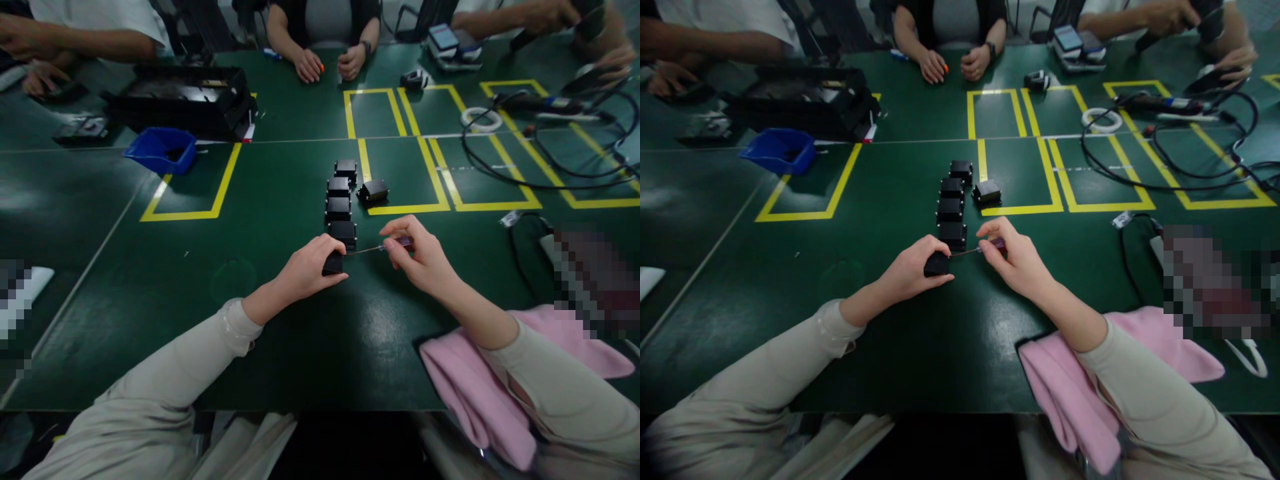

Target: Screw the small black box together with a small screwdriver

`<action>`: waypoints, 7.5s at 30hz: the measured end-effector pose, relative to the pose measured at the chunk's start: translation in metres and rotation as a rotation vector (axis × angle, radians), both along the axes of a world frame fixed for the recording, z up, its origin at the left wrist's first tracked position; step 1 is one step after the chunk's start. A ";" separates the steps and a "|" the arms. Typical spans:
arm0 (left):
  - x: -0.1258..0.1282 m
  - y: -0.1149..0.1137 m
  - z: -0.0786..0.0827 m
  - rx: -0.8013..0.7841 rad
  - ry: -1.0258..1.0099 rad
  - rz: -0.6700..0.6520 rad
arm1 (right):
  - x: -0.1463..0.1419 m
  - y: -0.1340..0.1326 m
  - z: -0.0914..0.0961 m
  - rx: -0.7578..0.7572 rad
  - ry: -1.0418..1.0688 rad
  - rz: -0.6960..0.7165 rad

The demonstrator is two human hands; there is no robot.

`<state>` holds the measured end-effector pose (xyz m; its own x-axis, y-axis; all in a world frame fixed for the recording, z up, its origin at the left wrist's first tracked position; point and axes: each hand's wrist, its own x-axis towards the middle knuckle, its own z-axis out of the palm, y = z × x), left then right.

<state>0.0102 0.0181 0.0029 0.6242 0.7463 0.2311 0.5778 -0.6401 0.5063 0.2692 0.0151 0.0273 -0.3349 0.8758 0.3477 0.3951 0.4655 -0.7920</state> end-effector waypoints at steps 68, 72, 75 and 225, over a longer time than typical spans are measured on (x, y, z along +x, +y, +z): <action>0.001 0.000 0.002 -0.009 0.018 0.010 | 0.000 0.000 0.000 -0.111 0.061 0.015; 0.001 0.000 0.002 -0.006 0.017 0.010 | -0.001 0.000 -0.001 -0.094 0.079 -0.004; 0.001 0.000 0.002 -0.009 0.020 0.006 | -0.001 0.000 0.000 -0.081 0.045 -0.012; 0.000 0.000 0.003 -0.011 0.005 0.001 | 0.001 0.003 0.000 -0.164 0.084 0.026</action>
